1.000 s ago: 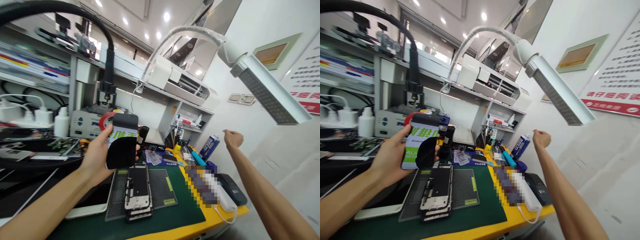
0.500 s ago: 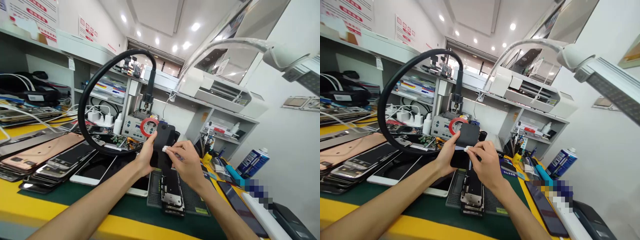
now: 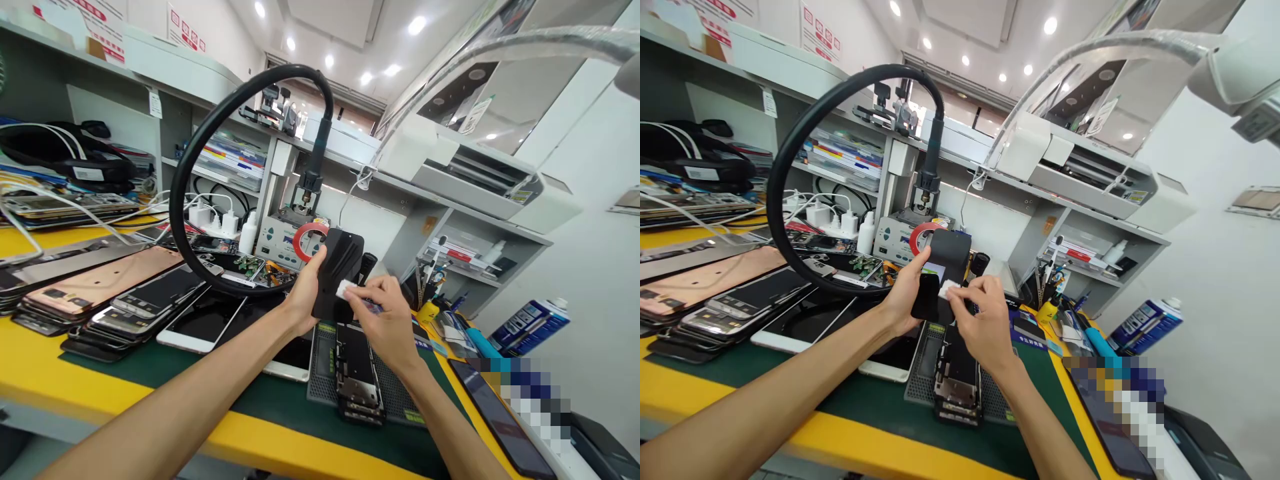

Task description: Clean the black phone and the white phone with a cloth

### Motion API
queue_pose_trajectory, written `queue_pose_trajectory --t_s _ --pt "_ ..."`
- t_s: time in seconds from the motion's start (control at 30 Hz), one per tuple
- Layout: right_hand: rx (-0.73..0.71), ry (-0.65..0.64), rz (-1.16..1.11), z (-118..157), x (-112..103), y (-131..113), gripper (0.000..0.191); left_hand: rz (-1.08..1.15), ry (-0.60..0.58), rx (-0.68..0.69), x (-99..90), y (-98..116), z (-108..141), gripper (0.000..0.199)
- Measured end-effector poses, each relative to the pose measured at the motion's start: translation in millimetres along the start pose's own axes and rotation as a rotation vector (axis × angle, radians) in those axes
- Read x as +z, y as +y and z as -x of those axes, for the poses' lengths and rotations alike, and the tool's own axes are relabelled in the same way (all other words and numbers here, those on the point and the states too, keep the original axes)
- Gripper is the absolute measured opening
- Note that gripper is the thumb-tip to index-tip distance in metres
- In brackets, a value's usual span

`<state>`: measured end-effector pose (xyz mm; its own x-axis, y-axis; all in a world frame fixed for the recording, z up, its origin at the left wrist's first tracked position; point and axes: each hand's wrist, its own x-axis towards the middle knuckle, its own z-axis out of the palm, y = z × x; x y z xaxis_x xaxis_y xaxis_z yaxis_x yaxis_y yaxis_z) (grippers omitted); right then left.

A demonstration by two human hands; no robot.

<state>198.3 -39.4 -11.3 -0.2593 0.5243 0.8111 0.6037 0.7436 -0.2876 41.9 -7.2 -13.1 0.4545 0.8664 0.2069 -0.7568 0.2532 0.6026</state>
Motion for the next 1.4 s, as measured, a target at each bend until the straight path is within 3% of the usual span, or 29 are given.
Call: queue_pose_trajectory --t_s 0.1,0.3,0.43,0.5,0.63,0.73,0.83,0.93,1.4 --pt "-0.021 -0.066 -0.033 6.6 1.5 -1.8 0.011 -0.012 -0.022 -0.014 -4.2 -1.5 -2.2 0.063" --pt "0.069 0.086 0.018 2.1 0.7 0.8 0.011 -0.023 0.038 0.021 -9.7 -5.8 -5.7 0.057" --pt "0.039 -0.052 -0.055 10.4 4.0 -2.5 0.013 -0.023 0.023 0.000 -13.7 -6.0 -6.9 0.060" --pt "0.082 -0.048 -0.065 14.1 4.7 -2.6 0.012 -0.018 0.014 -0.011 -14.3 -7.3 -8.0 0.061" --pt "0.328 0.067 -0.167 10.5 3.8 1.1 0.011 0.002 -0.009 0.059 -12.5 -10.9 -9.6 0.055" --pt "0.553 0.071 -0.397 6.5 3.9 3.4 0.026 -0.010 0.010 0.076 -11.0 -11.9 -8.8 0.055" --pt "0.799 -0.012 -0.643 5.4 3.5 3.8 0.036 -0.024 0.002 0.050 -10.1 -11.9 -6.8 0.057" --pt "0.954 -0.145 -0.814 5.0 2.2 2.8 0.034 -0.036 0.014 0.038 -9.3 -12.9 -5.3 0.058" --pt "0.852 -0.171 -0.668 6.0 -2.7 1.6 0.033 -0.077 0.099 0.024 -4.9 -12.8 -3.2 0.062"
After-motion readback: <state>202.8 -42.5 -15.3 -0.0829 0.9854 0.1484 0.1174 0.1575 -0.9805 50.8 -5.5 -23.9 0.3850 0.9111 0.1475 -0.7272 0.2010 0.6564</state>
